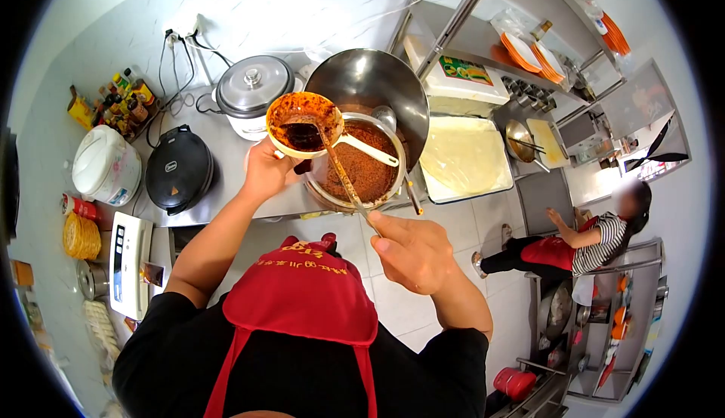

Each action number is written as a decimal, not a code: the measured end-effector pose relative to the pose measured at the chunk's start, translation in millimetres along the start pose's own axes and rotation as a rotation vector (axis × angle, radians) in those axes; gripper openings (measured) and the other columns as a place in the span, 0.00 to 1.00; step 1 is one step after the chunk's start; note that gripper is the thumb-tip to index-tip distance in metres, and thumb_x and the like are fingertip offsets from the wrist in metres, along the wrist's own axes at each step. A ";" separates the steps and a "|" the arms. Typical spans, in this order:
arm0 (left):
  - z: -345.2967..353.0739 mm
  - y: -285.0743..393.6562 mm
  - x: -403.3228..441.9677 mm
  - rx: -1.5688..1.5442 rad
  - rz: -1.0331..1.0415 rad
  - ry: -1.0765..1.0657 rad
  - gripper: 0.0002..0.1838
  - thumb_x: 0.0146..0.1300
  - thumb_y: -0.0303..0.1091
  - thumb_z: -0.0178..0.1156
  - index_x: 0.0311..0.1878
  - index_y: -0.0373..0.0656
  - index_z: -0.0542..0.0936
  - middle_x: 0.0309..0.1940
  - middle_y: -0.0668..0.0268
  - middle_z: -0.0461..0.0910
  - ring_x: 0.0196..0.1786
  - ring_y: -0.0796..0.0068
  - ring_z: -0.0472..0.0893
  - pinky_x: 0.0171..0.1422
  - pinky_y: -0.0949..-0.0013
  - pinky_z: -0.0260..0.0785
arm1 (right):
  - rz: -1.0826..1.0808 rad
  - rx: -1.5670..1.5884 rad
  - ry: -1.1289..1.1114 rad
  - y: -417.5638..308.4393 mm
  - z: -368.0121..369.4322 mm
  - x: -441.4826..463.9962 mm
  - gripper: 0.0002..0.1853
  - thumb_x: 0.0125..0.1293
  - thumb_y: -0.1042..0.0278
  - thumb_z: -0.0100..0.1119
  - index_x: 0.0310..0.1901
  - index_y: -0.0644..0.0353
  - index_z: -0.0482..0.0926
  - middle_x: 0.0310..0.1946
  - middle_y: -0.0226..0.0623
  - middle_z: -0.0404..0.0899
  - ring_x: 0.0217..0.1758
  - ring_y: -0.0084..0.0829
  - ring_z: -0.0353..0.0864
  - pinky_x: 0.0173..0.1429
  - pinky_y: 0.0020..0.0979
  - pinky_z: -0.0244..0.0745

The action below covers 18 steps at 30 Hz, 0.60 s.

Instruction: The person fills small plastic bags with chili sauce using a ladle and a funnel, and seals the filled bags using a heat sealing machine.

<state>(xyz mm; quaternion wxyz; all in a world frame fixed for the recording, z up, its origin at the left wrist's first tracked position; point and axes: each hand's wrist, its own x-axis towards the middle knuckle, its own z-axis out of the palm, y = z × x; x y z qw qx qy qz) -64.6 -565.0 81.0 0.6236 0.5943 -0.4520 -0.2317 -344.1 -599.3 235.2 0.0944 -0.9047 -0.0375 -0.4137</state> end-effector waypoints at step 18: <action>0.7 6.3 -2.2 -0.109 -0.034 0.004 0.16 0.56 0.25 0.71 0.50 0.47 0.86 0.45 0.66 0.82 0.46 0.73 0.78 0.52 0.69 0.70 | 0.093 0.098 0.068 -12.5 -16.3 6.9 0.29 0.50 0.91 0.66 0.55 0.57 0.75 0.44 0.53 0.85 0.35 0.43 0.89 0.32 0.31 0.82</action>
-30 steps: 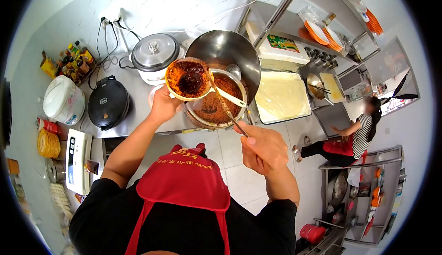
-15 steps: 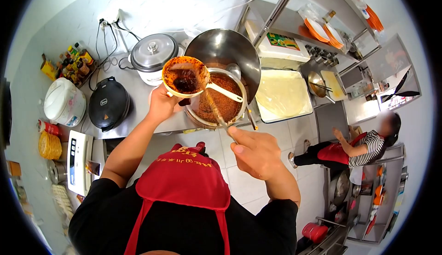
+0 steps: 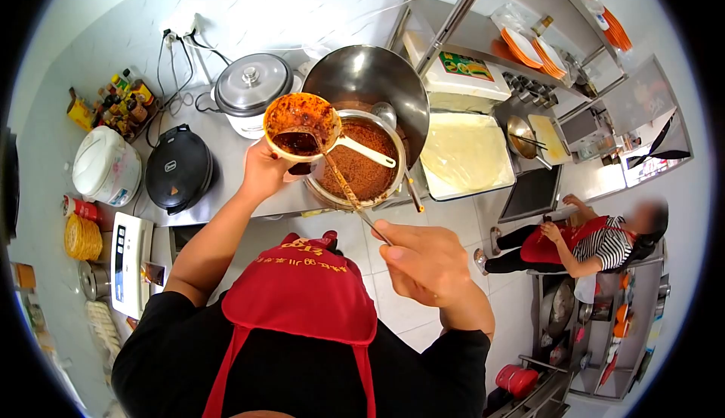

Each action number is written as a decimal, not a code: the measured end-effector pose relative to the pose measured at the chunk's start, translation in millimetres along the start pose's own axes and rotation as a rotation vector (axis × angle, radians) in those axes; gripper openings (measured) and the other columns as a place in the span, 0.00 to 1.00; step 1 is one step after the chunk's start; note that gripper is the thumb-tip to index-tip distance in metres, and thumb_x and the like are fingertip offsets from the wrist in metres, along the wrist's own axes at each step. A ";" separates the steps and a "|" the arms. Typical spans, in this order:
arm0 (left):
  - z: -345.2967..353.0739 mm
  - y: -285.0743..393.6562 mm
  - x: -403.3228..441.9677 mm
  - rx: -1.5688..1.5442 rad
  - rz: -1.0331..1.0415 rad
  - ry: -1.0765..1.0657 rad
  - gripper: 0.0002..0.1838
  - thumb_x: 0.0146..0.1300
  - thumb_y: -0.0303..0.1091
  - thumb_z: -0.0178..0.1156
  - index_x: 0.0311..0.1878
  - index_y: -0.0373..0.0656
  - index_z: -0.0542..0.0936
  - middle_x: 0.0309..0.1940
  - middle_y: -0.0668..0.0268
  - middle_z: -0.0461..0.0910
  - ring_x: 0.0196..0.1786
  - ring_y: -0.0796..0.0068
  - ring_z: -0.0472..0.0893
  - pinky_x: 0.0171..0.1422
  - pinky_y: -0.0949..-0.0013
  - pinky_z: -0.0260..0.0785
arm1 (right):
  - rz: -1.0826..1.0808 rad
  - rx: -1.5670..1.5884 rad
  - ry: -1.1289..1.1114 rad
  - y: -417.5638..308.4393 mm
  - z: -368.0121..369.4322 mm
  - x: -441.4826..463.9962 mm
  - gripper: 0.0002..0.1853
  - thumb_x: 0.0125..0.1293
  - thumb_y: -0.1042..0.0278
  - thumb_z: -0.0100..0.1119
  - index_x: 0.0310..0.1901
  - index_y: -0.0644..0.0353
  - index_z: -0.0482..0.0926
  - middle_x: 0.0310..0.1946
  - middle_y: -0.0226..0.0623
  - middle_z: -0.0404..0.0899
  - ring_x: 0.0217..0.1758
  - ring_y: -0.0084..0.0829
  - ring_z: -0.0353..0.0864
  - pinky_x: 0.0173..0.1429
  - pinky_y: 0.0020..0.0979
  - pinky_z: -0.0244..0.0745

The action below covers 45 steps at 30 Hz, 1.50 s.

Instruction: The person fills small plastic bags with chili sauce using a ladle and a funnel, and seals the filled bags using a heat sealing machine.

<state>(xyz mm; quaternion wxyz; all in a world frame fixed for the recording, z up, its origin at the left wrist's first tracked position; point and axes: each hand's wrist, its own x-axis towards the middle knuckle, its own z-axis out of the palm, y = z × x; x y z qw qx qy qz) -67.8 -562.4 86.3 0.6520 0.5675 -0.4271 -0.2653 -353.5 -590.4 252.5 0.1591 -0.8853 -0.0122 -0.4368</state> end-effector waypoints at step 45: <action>-5.6 -9.8 -5.8 -0.001 0.009 -0.019 0.13 0.60 0.28 0.70 0.48 0.44 0.86 0.40 0.67 0.82 0.42 0.74 0.76 0.50 0.69 0.68 | -0.022 -0.066 -0.008 20.6 15.3 3.4 0.13 0.66 0.83 0.59 0.51 0.62 0.72 0.36 0.57 0.85 0.34 0.43 0.90 0.37 0.35 0.86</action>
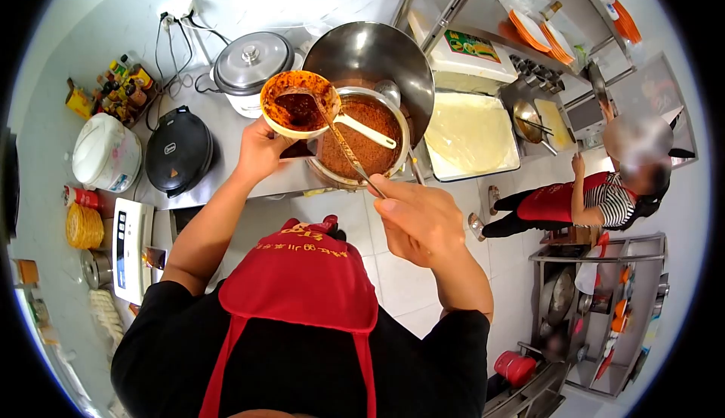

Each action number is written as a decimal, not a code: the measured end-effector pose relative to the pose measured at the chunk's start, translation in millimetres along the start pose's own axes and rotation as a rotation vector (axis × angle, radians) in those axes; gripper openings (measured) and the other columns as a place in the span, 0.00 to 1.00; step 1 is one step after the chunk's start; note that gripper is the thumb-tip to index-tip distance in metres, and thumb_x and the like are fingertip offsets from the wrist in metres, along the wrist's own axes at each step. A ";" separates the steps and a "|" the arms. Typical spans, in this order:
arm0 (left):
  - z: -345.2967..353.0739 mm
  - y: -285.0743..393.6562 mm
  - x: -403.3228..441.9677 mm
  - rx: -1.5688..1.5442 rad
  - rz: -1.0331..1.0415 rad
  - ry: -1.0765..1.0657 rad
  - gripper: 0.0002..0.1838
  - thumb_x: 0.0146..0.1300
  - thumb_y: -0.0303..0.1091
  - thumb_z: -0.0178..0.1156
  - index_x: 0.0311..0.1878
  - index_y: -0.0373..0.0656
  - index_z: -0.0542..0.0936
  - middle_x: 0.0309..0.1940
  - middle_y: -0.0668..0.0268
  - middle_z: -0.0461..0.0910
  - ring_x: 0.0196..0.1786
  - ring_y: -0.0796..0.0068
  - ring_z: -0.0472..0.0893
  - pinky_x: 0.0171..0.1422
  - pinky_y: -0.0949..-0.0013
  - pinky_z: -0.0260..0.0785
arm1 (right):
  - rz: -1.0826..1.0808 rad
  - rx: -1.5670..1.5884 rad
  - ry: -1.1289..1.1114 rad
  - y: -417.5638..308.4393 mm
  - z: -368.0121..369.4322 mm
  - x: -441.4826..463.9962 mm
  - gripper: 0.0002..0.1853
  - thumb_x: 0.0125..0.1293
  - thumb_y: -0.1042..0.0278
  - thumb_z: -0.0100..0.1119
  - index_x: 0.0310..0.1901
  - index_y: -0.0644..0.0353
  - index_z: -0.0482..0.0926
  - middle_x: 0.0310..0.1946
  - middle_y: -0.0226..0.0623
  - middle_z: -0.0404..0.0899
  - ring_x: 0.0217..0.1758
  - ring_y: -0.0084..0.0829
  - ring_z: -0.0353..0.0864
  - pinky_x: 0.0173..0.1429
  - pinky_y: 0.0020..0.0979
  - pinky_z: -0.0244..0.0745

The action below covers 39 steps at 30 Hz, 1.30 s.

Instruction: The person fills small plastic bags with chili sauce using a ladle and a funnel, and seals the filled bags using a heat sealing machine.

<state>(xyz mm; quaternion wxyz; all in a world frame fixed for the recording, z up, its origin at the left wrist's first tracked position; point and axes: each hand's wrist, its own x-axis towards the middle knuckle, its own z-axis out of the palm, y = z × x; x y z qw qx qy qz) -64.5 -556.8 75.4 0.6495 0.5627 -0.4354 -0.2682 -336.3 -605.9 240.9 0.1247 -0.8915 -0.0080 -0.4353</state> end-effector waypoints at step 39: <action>5.8 -9.5 6.3 -0.066 -0.220 -0.092 0.12 0.62 0.26 0.68 0.50 0.41 0.85 0.42 0.73 0.85 0.44 0.85 0.78 0.52 0.74 0.71 | 0.645 0.367 0.693 23.1 -0.8 -18.3 0.09 0.71 0.77 0.55 0.48 0.67 0.68 0.30 0.49 0.82 0.28 0.36 0.87 0.34 0.34 0.86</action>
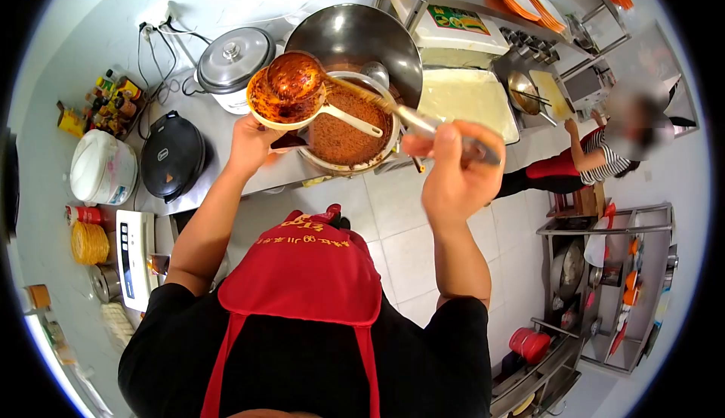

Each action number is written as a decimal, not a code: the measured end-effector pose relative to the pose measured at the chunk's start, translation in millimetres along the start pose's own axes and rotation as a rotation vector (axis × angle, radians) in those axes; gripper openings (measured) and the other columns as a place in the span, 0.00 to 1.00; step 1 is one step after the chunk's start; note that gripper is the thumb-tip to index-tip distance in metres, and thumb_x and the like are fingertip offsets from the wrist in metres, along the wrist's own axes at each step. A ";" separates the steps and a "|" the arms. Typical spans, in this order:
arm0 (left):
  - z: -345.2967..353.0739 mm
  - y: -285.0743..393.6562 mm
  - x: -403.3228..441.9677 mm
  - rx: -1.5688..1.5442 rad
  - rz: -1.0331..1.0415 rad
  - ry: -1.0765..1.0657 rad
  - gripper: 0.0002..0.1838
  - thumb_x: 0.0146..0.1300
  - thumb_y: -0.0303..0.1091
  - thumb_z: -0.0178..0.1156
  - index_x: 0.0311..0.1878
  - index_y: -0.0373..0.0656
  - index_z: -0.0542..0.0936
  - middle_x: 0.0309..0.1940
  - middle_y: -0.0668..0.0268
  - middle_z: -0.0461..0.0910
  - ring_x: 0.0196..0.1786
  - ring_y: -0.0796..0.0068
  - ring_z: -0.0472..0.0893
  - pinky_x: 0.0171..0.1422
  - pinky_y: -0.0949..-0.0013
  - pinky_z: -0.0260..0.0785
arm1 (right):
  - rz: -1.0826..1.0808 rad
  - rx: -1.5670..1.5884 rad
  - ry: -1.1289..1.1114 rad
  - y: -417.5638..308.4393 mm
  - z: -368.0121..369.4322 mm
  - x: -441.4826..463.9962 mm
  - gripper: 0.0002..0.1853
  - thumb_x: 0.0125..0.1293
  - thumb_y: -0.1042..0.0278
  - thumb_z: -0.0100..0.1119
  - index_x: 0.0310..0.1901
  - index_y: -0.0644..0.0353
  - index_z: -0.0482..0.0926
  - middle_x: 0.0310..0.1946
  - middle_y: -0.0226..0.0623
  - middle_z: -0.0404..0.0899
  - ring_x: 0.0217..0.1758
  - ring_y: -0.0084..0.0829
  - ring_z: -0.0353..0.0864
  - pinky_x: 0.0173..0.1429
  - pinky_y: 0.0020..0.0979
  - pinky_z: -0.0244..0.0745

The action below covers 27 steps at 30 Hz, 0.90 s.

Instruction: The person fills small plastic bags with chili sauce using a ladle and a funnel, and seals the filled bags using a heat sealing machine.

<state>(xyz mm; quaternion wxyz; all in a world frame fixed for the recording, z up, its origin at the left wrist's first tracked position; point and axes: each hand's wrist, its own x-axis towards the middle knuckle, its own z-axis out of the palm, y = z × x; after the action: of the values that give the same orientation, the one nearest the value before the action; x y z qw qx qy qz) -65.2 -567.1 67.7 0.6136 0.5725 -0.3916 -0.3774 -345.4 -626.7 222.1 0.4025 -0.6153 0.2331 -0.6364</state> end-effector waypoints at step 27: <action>-40.4 -23.4 -67.7 0.201 0.106 0.155 0.11 0.56 0.13 0.63 0.42 0.35 0.85 0.45 0.65 0.85 0.53 0.73 0.80 0.61 0.68 0.70 | 0.436 -0.345 0.056 162.0 -9.8 -39.7 0.07 0.70 0.74 0.58 0.43 0.68 0.73 0.27 0.43 0.84 0.28 0.29 0.87 0.31 0.28 0.83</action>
<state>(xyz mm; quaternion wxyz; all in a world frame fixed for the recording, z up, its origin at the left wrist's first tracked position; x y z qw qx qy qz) -56.3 -490.3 39.6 0.6006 0.6369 -0.4085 -0.2582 -321.6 -688.9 68.8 0.4126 -0.5923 0.4761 -0.5023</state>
